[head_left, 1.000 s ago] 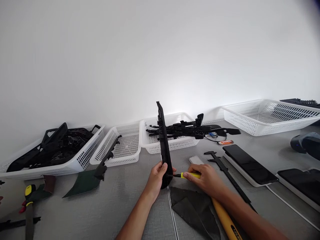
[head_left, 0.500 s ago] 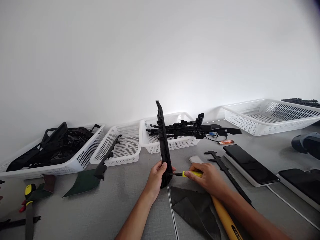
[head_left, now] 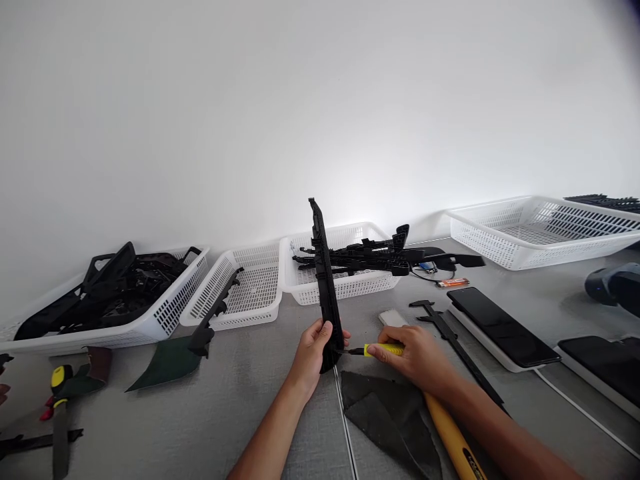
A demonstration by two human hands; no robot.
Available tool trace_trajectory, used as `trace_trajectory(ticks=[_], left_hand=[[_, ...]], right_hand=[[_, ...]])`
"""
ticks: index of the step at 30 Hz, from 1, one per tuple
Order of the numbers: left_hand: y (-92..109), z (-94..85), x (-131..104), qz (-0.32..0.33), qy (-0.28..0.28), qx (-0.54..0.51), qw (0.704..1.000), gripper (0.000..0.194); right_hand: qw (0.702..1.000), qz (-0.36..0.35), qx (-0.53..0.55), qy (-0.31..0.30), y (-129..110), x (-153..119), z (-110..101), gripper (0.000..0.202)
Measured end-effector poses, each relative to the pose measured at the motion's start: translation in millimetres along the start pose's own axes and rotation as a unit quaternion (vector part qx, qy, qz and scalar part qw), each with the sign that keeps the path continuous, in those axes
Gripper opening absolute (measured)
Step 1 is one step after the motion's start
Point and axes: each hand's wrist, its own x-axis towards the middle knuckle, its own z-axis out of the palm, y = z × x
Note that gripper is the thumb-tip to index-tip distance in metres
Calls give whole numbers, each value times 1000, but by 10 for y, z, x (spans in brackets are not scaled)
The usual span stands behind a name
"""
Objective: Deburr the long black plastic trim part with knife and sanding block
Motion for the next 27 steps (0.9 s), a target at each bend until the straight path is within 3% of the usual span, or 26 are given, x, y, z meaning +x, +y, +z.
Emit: trace_trajectory(ticks=[27], left_hand=[[51, 22, -24, -7, 12, -12, 1000, 55]], right_hand=[[999, 1, -10, -32, -14, 1, -14, 54]])
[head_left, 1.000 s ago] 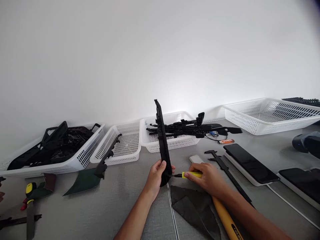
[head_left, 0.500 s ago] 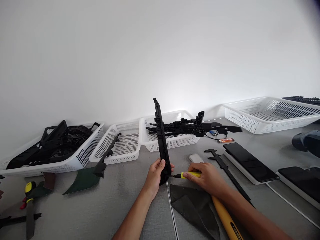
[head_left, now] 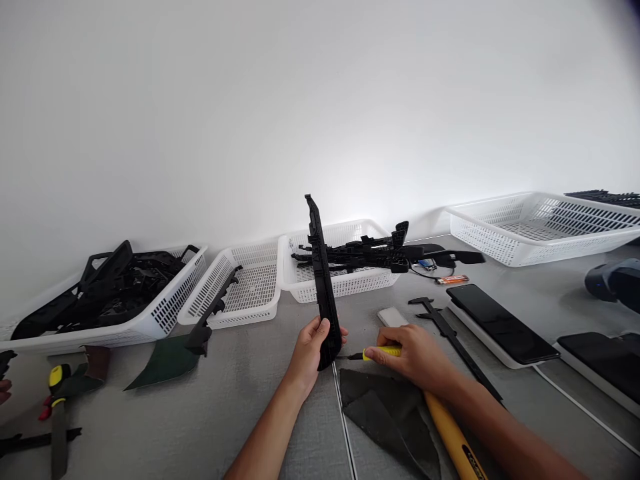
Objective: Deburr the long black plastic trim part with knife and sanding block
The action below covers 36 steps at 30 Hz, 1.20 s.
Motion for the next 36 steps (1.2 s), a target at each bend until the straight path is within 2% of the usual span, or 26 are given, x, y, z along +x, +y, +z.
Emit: trace_trajectory(ticks=[5, 16, 29, 36], left_hand=[[3, 6, -1, -4, 3, -11, 1000, 57], [8, 1, 7, -5, -6, 3, 1000, 62], [-12, 4, 4, -4, 2, -17, 1000, 62], [-88, -63, 81, 0, -4, -44, 999, 60]], right_hand=[[1000, -5, 1, 6, 17, -5, -18, 51], [997, 10, 36, 71, 34, -6, -15, 60], [999, 5, 15, 42, 28, 5, -22, 54], [999, -7, 2, 43, 91, 11, -55, 50]])
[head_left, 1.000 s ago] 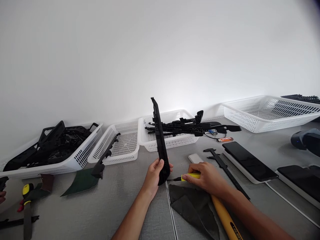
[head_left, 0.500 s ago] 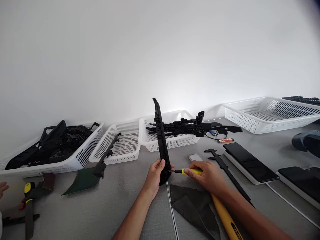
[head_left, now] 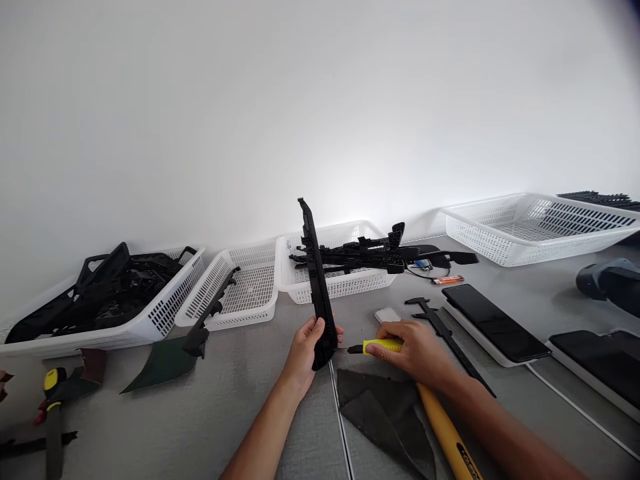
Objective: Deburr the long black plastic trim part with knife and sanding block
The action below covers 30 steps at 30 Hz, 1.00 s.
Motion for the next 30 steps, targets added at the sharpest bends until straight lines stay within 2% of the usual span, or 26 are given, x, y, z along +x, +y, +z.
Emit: trace_trajectory(ticks=[8, 16, 23, 30], left_hand=[[9, -22, -11, -12, -9, 6, 1000, 58], [-6, -30, 5, -6, -5, -1, 1000, 56], [26, -15, -3, -4, -1, -6, 1000, 50], [58, 50, -53, 34, 39, 25, 998, 51]], right_hand=[[1000, -10, -1, 2, 1, -19, 15, 49], [1000, -1, -4, -31, -11, 3, 36, 46], [999, 0, 20, -37, -32, 2, -7, 56], [999, 1, 44, -29, -86, -7, -38, 58]])
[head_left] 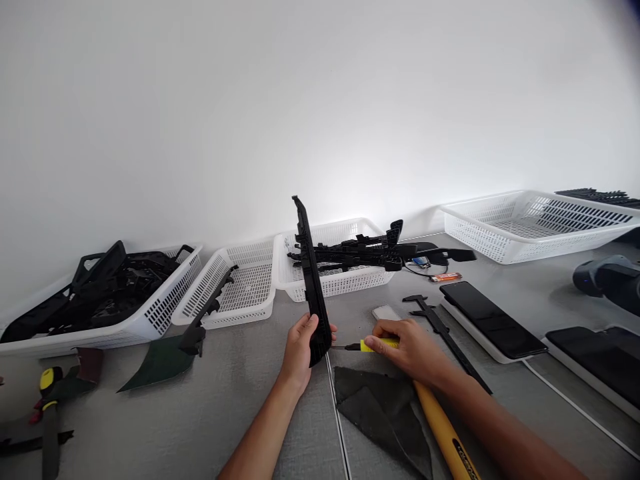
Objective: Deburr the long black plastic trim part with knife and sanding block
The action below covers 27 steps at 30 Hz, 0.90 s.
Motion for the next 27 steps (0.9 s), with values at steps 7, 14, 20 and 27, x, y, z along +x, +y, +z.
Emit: trace_trajectory(ticks=[7, 14, 20, 27], left_hand=[[4, 10, 20, 17, 31, -8, 999, 50], [5, 11, 7, 13, 23, -5, 1000, 48], [-11, 12, 6, 6, 20, -8, 1000, 47], [-36, -1, 8, 4, 18, -19, 1000, 47]], right_hand=[[1000, 8, -16, 17, 30, 4, 44, 46], [1000, 2, -19, 10, -3, 2, 66, 48], [1000, 4, -26, 8, -21, -6, 90, 55], [999, 4, -38, 7, -14, -8, 104, 53]])
